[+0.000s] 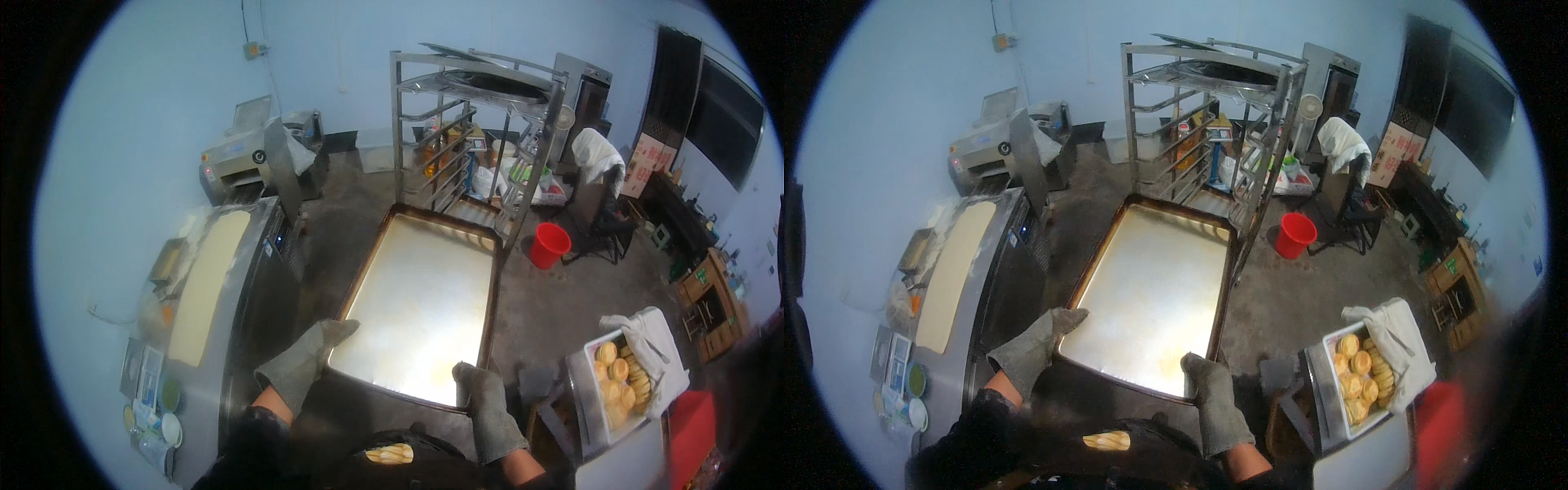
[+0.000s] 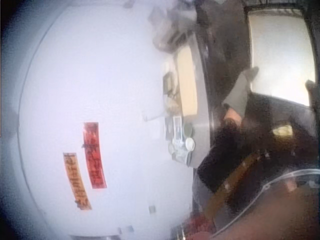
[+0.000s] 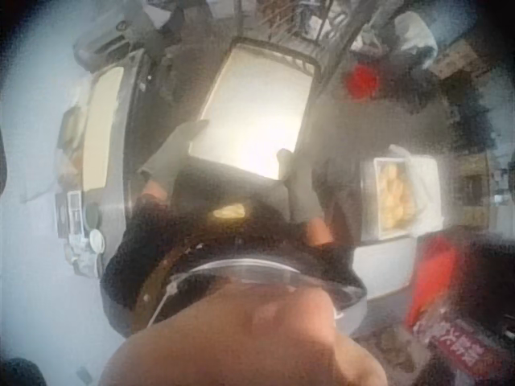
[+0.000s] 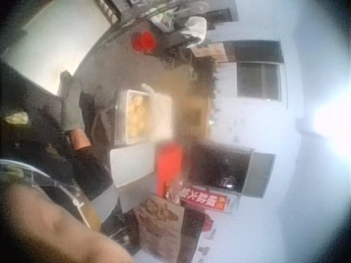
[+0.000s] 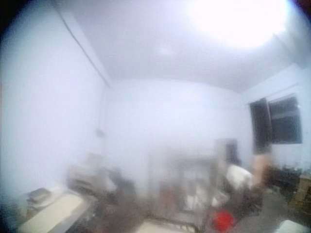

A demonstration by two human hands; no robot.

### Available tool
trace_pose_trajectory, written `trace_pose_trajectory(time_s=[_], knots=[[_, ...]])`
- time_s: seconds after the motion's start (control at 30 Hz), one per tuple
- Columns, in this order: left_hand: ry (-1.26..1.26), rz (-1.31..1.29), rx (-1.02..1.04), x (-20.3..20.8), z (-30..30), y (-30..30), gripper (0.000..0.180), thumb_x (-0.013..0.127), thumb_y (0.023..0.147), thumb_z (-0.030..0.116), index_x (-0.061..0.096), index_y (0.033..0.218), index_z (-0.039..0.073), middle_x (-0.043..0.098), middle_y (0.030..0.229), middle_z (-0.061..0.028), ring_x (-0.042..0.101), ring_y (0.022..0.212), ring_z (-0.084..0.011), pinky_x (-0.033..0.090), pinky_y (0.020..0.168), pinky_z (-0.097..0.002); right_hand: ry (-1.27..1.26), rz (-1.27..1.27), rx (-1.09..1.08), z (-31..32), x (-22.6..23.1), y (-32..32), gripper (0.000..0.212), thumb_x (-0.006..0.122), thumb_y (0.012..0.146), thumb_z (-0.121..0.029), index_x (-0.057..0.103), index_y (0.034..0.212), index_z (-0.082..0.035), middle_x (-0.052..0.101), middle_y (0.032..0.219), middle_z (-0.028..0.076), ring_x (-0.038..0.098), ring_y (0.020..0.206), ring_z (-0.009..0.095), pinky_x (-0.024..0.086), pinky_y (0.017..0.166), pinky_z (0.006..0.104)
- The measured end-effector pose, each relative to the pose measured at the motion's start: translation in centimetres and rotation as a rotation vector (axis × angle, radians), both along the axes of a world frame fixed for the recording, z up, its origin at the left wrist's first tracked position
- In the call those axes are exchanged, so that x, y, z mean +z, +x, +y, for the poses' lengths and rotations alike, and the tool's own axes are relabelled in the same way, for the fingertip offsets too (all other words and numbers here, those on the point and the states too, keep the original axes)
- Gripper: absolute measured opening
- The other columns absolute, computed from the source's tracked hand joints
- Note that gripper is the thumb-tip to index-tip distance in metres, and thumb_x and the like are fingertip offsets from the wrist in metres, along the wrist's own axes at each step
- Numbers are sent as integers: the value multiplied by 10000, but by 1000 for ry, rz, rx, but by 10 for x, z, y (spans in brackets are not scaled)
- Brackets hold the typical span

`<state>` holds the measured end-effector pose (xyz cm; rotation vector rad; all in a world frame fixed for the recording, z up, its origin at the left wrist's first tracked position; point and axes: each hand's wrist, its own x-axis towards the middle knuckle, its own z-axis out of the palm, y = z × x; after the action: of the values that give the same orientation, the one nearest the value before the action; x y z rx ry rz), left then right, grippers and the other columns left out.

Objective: The person uses tongs to transfer baked pastries from a metal baking sheet into a white plastic container. They then put on oven mitts, move an empty baking sheet to a rack, and stir a yellow mixture in a bowl with chopsticks.

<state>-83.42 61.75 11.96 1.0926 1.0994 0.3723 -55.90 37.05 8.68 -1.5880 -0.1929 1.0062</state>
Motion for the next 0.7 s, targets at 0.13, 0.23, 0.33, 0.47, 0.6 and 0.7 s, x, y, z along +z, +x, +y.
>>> trace_pose_trajectory(time_s=[0.13, 0.23, 0.33, 0.47, 0.6, 0.7], knots=[[-142, -118, 52, 18, 38, 43, 363, 748, 925, 300, 723, 1152, 18, 730, 1090, -98, 692, 945, -207, 558, 862, -361, 30, -378, 70, 23, -31, 21, 252, 737, 942, -192, 710, 1032, 42, 680, 885, 54, 600, 790, 128, 515, 713, 294], [-141, -123, 3, 34, 69, 63, 359, 753, 920, 281, 712, 1153, 10, 727, 1090, -102, 705, 949, -209, 575, 841, -344, 86, -386, 74, 44, -61, 35, 256, 696, 970, -164, 667, 1143, 23, 679, 962, 59, 624, 854, 141, 528, 736, 301], [-230, -328, 6, 36, 104, 98, 389, 759, 918, 278, 686, 1186, 7, 723, 1076, -105, 710, 927, -201, 589, 797, -329, 99, -516, 243, 69, -78, 72, 300, 600, 1008, -144, 588, 1283, -25, 662, 1097, 72, 649, 971, 174, 547, 769, 315], [-350, -536, 23, 19, 146, 168, 429, 738, 937, 301, 648, 1234, 5, 715, 1082, -110, 701, 939, -198, 589, 810, -333, 428, -490, 140, 113, -59, 149, 269, 496, 1045, -149, 530, 1298, -66, 609, 1129, 88, 637, 1063, 225, 558, 837, 351], [-494, -729, 161, 19, 200, 245, 496, 630, 994, 407, 603, 1300, 17, 656, 1234, -147, 627, 1176, -262, 512, 1042, -442, 581, 149, -638, 172, -14, 216, 310, 540, 1039, -266, 575, 1225, -21, 640, 1054, 142, 643, 1002, 290, 542, 895, 405], [-800, -840, 433, 20, 240, 295, 500, 530, 1031, 452, 611, 1300, 39, 635, 1271, -156, 589, 1215, -310, 446, 1096, -494, 694, 366, -825, 220, 16, 248, 417, 525, 1031, -306, 533, 1309, 5, 626, 1202, 199, 634, 1085, 323, 535, 955, 450]])
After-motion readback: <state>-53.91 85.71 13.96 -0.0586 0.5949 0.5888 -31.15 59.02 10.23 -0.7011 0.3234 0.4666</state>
